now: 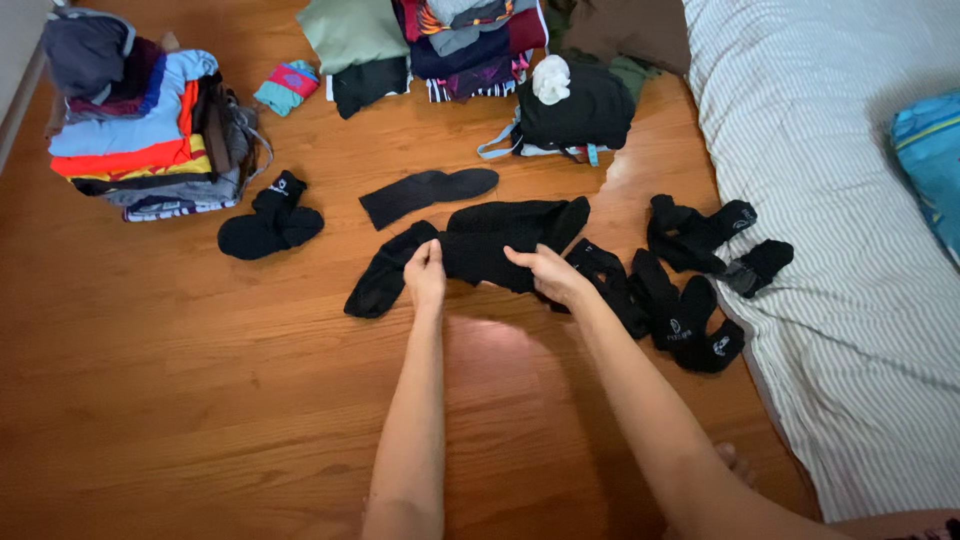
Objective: The person sits on the floor and folds black socks one by one, rolling them into compact bundles and placing them in a small pile. The person handles each sock individually, turning and rolling them to create a neat stack.
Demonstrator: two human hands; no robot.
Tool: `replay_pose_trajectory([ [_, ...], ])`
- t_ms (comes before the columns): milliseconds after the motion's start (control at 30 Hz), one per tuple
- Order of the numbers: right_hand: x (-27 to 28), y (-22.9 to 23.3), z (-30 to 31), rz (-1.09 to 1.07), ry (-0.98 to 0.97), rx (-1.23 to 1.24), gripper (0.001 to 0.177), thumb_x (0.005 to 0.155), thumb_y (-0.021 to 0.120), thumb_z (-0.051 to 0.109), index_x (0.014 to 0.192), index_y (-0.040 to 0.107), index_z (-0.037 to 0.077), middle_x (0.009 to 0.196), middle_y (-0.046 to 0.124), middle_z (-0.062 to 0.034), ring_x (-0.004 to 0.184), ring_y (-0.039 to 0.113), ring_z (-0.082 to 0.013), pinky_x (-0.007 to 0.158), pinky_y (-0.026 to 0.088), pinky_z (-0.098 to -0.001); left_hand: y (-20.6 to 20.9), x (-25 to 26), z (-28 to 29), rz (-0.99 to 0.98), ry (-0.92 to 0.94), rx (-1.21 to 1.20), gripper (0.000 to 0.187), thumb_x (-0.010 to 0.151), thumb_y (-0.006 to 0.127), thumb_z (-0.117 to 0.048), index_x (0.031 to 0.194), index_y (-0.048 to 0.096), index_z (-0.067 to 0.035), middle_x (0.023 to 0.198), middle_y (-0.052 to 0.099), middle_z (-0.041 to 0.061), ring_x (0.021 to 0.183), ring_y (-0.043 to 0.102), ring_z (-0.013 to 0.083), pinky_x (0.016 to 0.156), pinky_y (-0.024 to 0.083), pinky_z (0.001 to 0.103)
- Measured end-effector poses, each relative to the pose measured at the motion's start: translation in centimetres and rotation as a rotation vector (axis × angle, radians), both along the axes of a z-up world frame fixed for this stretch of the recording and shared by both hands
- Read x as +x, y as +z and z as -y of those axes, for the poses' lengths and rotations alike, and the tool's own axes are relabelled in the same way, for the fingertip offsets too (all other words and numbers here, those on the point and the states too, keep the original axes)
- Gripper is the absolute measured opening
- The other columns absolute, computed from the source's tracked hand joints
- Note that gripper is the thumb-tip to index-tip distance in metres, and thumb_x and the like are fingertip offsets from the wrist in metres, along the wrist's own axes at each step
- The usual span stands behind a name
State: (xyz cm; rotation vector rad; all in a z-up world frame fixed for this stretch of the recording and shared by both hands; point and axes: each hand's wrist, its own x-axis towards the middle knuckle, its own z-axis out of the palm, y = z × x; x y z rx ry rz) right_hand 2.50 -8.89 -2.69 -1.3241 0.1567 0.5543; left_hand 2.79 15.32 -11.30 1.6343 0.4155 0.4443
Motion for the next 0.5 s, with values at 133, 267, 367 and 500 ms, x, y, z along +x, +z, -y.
replay_pose_trajectory([
  [133, 1.0, 0.5, 2.0, 0.042, -0.165, -0.049, 0.046, 0.095, 0.079, 0.021, 0.123, 0.059, -0.010, 0.117, 0.068, -0.0153, 0.106, 0.064, -0.0230, 0.088, 0.050, -0.0388, 2.3, -0.9, -2.2, 0.055, 0.265, 0.265, 0.030, 0.097, 0.070, -0.031, 0.103, 0.076, -0.001, 0.101, 0.075, 0.015, 0.091, 0.069, 0.0219, 0.086, 0.053, 0.035],
  [267, 0.9, 2.6, 3.8, -0.005, -0.280, 0.117, 0.033, 0.087, 0.074, 0.022, 0.111, 0.071, -0.001, 0.103, 0.076, -0.0097, 0.087, 0.073, -0.0216, 0.074, 0.060, -0.0369, 4.4, -2.2, -6.1, -0.089, 0.422, 0.314, 0.032, 0.098, 0.072, -0.031, 0.101, 0.075, 0.001, 0.102, 0.069, 0.019, 0.092, 0.067, 0.0297, 0.083, 0.052, 0.042],
  [367, 0.5, 2.7, 5.5, 0.089, -0.241, -0.184, 0.028, 0.091, 0.077, 0.023, 0.107, 0.074, -0.001, 0.098, 0.075, -0.0088, 0.083, 0.071, -0.0178, 0.068, 0.056, -0.0319, 5.3, -3.4, -7.2, 0.024, 0.436, 0.270, 0.030, 0.100, 0.067, -0.027, 0.102, 0.074, 0.002, 0.103, 0.066, 0.019, 0.090, 0.068, 0.0290, 0.081, 0.054, 0.042],
  [500, 0.6, 1.6, 5.6, 0.123, -0.301, -0.147, 0.016, 0.089, 0.078, 0.023, 0.096, 0.075, 0.009, 0.087, 0.074, -0.0009, 0.074, 0.067, -0.0113, 0.062, 0.052, -0.0265, 5.8, -4.0, -7.3, -0.021, 0.415, 0.249, 0.031, 0.100, 0.062, -0.028, 0.106, 0.074, 0.000, 0.094, 0.072, 0.014, 0.085, 0.068, 0.0275, 0.079, 0.052, 0.041],
])
